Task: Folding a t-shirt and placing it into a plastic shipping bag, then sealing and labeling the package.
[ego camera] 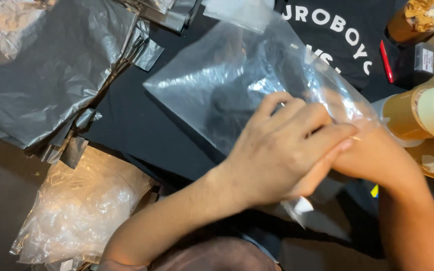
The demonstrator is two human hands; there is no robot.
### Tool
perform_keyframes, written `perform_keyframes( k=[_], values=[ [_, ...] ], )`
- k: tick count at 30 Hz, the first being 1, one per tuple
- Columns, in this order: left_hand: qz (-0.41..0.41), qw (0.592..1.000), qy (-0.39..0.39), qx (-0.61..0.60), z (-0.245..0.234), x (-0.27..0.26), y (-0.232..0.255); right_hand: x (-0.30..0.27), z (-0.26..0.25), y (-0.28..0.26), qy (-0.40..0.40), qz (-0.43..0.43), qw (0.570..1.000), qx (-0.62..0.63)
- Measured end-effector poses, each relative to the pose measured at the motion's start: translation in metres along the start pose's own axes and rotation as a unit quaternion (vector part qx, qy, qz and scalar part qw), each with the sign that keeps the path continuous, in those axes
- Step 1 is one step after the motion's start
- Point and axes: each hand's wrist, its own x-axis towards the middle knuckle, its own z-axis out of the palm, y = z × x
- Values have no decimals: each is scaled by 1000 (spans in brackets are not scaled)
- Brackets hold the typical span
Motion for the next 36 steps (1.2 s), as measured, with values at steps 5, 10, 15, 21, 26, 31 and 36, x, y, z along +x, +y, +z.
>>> perform_keyframes(
  k=[5, 10, 15, 21, 26, 31, 36],
  values=[
    [-23, 999, 5, -33, 15, -8, 14, -15, 9, -4, -15, 101, 985, 137],
    [-62, 991, -4, -121, 26, -15, 16, -25, 21, -7, -21, 198, 940, 276],
    [-39, 991, -27, -123, 19, -16, 10, -18, 28, -9, -33, 301, 838, 454],
    [-37, 999, -5, -32, 4, -19, -11, 6, 0, -29, -9, 195, 952, 237],
    [-193, 967, 71, 150, -9, -65, -57, 12, -8, -35, 79, 82, 957, 266],
    [-385, 913, 33, 131, -21, -96, -72, 24, -4, -32, 80, 60, 965, 241],
    [-328, 940, 35, 89, -10, -118, -77, 39, 12, -29, 118, 39, 983, 133]
  ],
)
